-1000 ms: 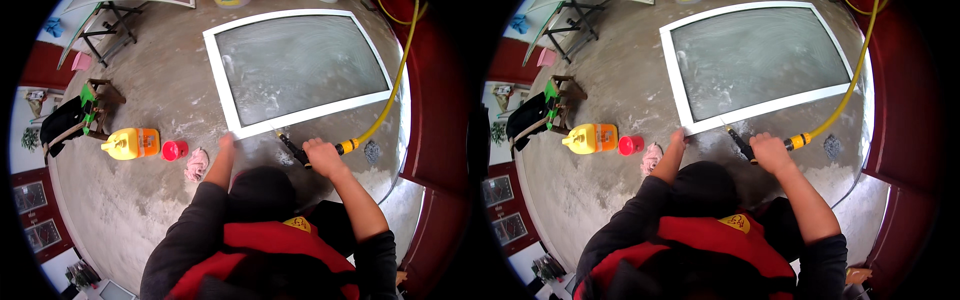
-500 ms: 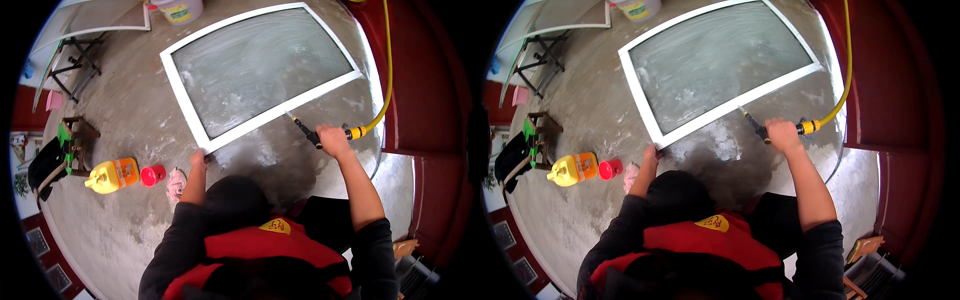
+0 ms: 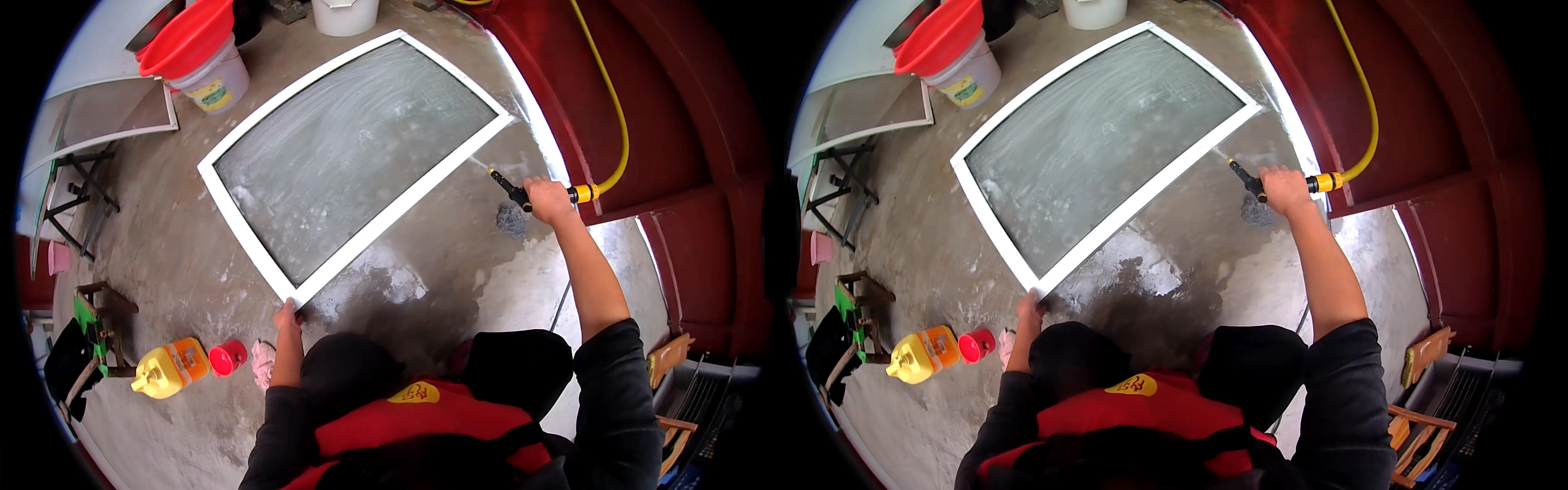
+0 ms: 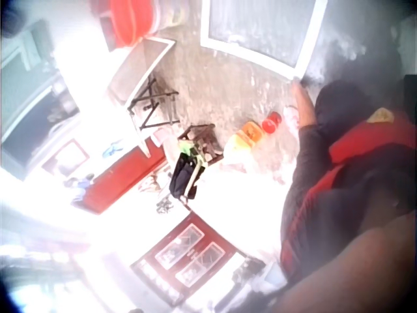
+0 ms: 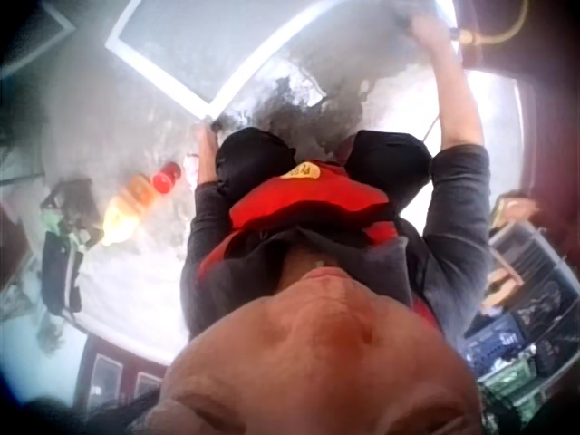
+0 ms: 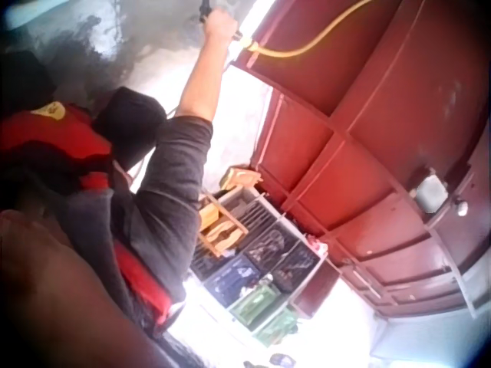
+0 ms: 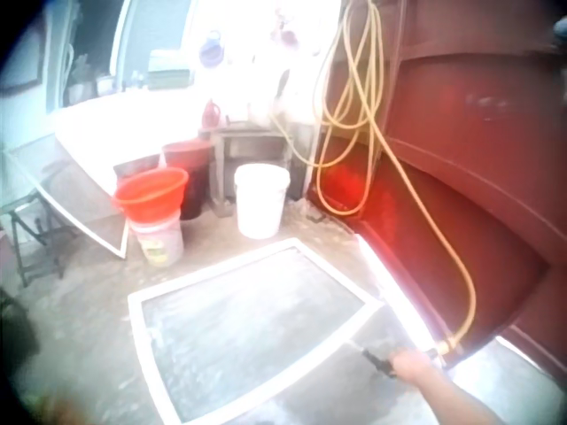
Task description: The person scrubs a large window pane with a steel wool pad, then rinses it with a hose, and finally wipes it with a cloth. The window is laid flat on the ground during the process.
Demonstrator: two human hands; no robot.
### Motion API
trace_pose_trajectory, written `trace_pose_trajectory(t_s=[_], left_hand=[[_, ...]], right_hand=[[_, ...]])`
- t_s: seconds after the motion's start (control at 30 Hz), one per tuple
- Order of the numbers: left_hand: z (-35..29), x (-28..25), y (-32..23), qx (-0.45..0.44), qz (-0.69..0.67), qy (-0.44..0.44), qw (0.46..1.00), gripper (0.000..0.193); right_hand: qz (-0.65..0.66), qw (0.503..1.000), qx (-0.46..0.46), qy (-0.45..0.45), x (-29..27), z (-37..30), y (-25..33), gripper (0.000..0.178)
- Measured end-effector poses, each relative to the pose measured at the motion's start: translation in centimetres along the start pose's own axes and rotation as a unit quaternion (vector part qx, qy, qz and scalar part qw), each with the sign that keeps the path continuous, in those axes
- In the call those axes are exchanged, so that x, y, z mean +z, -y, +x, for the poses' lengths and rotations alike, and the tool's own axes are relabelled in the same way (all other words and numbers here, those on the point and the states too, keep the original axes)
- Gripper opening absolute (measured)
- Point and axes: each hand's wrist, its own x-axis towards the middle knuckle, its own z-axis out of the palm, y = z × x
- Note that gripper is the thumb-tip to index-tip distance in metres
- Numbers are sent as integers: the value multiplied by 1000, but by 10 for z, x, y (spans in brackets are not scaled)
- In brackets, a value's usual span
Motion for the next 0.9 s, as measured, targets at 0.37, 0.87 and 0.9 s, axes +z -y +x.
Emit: trace_pose_trajectory(t_s=[0.37, 0.87, 0.9], left_hand=[[18, -13, 7, 27, 9, 47, 999, 44], [18, -1, 16, 74, 19, 20, 997, 55], [12, 5, 12, 67, 53, 12, 996, 57]], right_hand=[[-57, 997, 52, 6, -21, 25, -45, 16], [-19, 999, 9, -26, -30, 40, -7, 20], [-12, 1000, -5, -27, -30, 34, 5, 21]])
